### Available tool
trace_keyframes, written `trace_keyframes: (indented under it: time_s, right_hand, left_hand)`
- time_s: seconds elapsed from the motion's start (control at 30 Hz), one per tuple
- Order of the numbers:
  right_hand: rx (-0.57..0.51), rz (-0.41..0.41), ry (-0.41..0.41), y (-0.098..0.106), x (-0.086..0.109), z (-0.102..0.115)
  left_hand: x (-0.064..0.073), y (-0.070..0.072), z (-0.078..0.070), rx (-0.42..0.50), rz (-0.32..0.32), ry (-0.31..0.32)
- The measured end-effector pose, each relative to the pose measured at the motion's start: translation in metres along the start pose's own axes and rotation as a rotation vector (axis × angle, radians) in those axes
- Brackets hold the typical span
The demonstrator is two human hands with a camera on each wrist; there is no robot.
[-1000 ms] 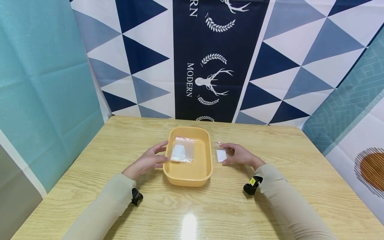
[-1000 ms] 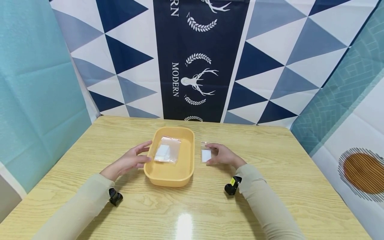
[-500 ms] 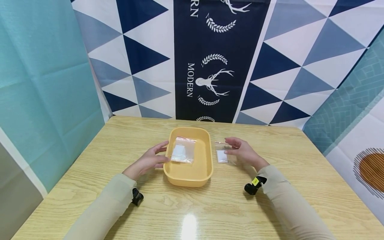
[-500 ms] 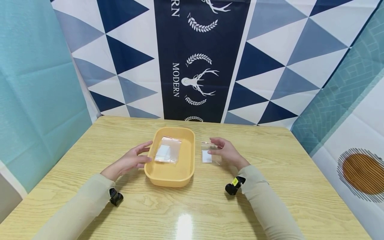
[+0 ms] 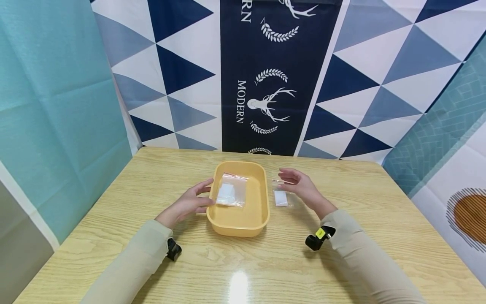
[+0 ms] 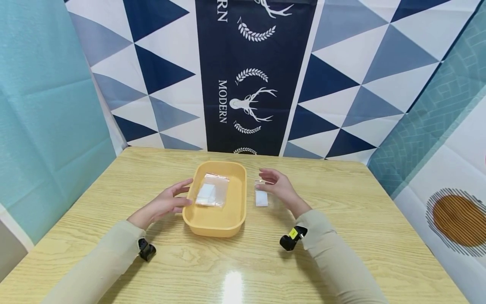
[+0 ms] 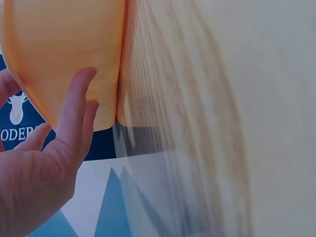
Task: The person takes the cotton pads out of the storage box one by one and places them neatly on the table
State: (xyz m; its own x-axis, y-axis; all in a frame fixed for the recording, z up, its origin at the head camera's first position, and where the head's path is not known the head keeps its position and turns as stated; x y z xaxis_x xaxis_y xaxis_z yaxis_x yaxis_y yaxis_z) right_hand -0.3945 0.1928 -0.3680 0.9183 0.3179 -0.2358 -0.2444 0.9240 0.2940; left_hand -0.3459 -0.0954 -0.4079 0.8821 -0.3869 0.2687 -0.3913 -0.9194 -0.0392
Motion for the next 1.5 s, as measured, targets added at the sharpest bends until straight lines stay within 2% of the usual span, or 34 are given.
trace_keyframes:
  time_s: [0.67, 1.1, 1.5]
  right_hand:
    - [0.016, -0.004, 0.020, -0.026, -0.022, 0.040]
    - [-0.008, -0.023, -0.016, -0.046, -0.042, 0.046]
    - [-0.065, -0.091, -0.037, -0.062, -0.060, 0.053]
  left_hand:
    - [-0.002, 0.003, 0.002, -0.006, -0.009, 0.001]
    - [-0.003, 0.005, 0.004, 0.001, -0.043, 0.013]
    - [-0.003, 0.005, 0.003, -0.008, -0.023, 0.011]
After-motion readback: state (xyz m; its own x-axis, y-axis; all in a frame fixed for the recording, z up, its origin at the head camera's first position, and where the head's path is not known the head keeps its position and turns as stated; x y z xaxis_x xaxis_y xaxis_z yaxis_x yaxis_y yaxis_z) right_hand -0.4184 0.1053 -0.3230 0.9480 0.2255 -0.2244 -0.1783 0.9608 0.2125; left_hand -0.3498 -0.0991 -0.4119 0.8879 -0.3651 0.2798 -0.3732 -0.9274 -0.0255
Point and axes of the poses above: each hand's wrist, its own x-axis away from the middle knuckle, its own y-axis out of the back of the hand, z = x × y, the point moved 10 cm from there along -x, towards the middle knuckle, and after that the axes turned 8 degrees about y, right-handed, at the moved point
